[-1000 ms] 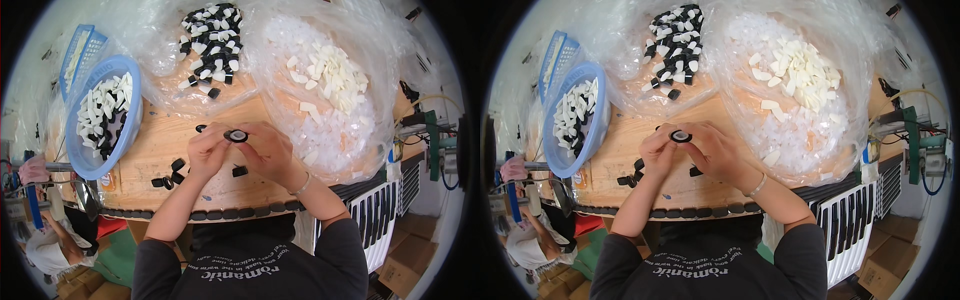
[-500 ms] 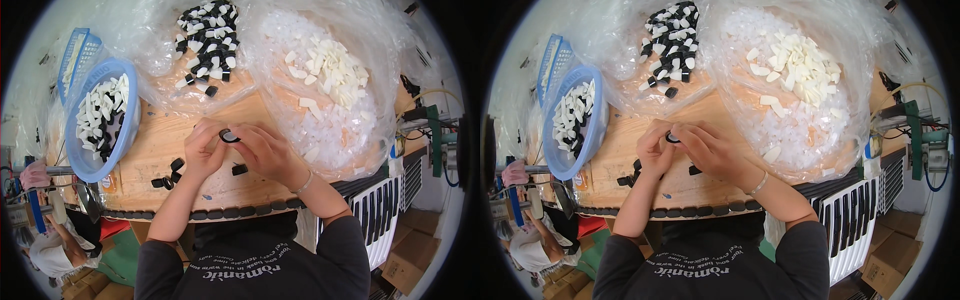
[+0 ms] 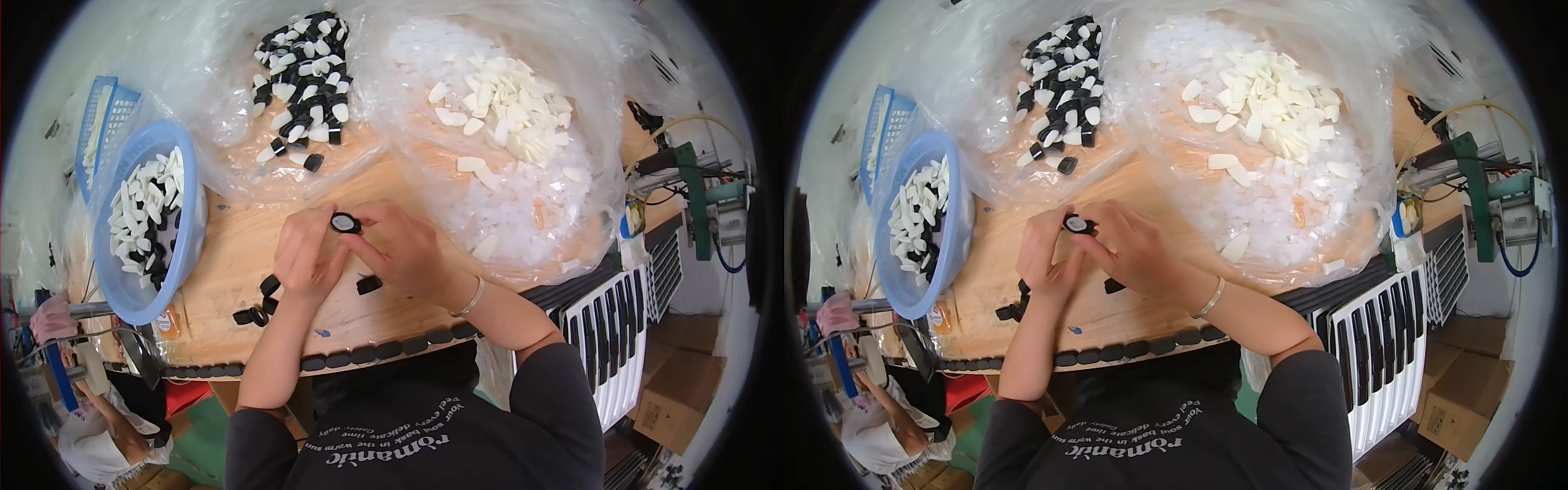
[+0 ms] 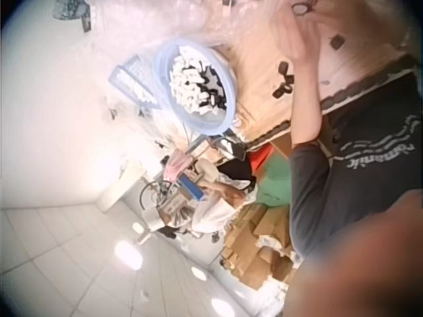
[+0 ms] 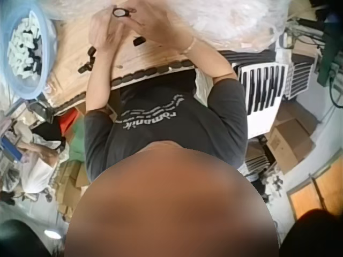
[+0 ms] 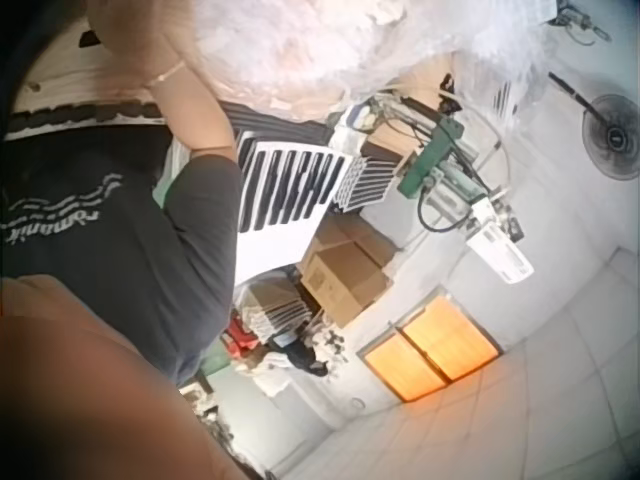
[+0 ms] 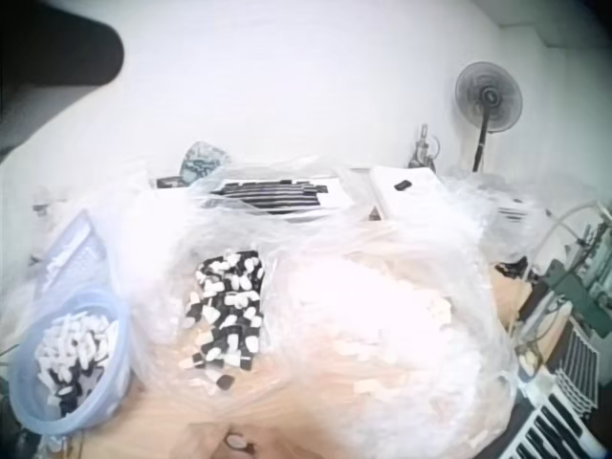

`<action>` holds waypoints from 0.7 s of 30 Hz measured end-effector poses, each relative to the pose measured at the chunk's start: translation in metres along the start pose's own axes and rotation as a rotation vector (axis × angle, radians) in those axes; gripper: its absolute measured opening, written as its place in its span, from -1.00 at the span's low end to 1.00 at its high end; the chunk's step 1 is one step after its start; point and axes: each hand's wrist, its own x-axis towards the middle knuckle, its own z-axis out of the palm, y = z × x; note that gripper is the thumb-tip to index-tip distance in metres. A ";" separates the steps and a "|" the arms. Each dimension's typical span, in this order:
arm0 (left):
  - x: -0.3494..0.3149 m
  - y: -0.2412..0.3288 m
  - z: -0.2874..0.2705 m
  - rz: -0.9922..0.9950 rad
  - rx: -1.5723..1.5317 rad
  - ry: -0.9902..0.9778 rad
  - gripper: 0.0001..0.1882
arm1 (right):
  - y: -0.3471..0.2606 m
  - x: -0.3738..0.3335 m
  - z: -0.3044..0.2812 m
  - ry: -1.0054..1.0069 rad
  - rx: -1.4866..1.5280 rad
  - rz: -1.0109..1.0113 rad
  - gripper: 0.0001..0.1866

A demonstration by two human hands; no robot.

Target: Assembling small white plastic caps onto black plastic bases, which are components for keyboard keys.

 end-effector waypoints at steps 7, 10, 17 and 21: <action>-0.002 -0.002 -0.009 -0.180 -0.059 0.059 -0.51 | 0.034 0.028 -0.046 -0.060 -0.188 0.339 -0.92; 0.005 -0.001 -0.009 -0.180 -0.114 0.053 -0.51 | 0.079 0.017 -0.073 -0.141 -0.700 0.409 -0.92; -0.006 -0.004 -0.003 -0.267 -0.249 0.032 -0.46 | 0.089 0.019 -0.072 -0.234 -0.647 0.421 -0.90; -0.007 -0.005 -0.002 -0.221 -0.192 0.015 -0.41 | 0.048 0.039 -0.074 -0.089 -0.180 0.630 -0.93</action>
